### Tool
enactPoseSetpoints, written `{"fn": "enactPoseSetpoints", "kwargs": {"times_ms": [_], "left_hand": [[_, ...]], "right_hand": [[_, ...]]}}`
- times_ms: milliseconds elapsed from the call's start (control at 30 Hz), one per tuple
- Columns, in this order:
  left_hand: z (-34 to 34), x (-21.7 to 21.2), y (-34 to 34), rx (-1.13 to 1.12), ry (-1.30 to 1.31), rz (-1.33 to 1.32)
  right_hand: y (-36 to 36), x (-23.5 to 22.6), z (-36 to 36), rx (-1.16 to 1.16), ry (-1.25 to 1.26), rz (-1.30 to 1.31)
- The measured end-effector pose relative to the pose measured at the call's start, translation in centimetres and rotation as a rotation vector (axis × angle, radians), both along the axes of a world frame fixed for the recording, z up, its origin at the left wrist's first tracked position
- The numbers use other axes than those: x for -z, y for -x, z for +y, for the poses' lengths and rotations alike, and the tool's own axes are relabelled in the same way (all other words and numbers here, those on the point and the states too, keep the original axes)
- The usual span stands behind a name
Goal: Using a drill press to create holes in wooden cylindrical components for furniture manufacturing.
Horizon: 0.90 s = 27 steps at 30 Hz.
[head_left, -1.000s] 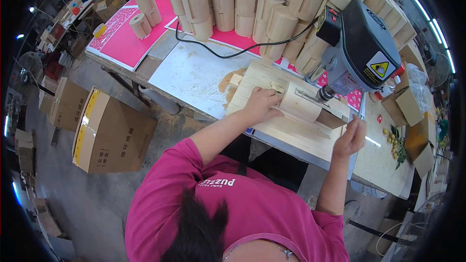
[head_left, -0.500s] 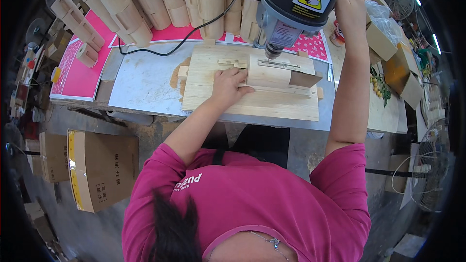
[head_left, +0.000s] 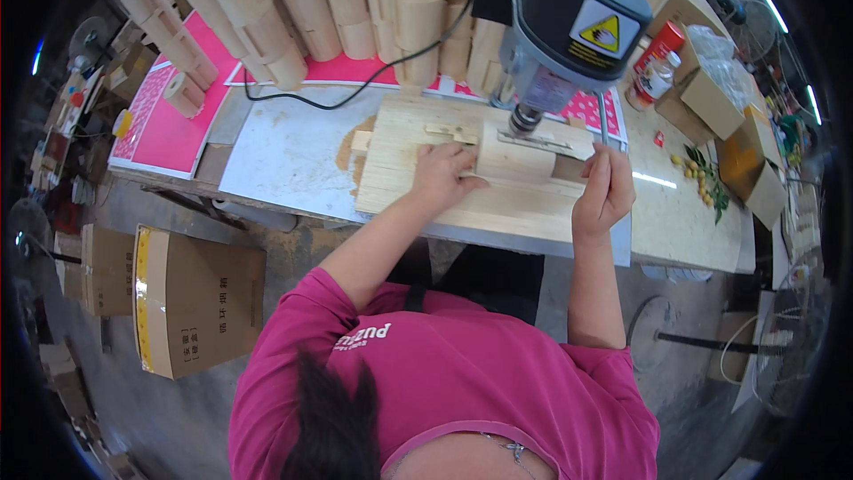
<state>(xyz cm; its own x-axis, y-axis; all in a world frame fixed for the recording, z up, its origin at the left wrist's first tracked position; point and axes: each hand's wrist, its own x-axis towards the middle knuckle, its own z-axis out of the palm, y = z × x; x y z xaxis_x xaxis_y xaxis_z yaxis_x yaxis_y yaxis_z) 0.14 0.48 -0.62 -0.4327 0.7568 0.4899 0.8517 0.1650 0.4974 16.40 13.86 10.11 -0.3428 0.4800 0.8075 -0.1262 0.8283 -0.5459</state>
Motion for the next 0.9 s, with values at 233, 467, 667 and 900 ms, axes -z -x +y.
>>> {"fn": "enactPoseSetpoints", "kwargs": {"times_ms": [233, 467, 667, 900], "left_hand": [[-0.3, -0.1, -0.3, -0.007, 0.008, -0.001], [-0.1, -0.4, -0.2, 0.004, -0.013, -0.024], [-0.2, -0.8, -0.2, -0.005, -0.009, -0.037], [0.2, -1.0, -0.6, -0.018, -0.032, -0.216]], "right_hand": [[1.6, 3.9, 1.7, -0.090, -0.199, 0.099], [0.3, -2.1, 2.0, 0.052, -0.196, 0.043], [6.6, -12.6, 6.5, 0.210, -0.109, -0.067], [6.1, -9.4, 8.4, -0.096, 0.184, -0.084]]}}
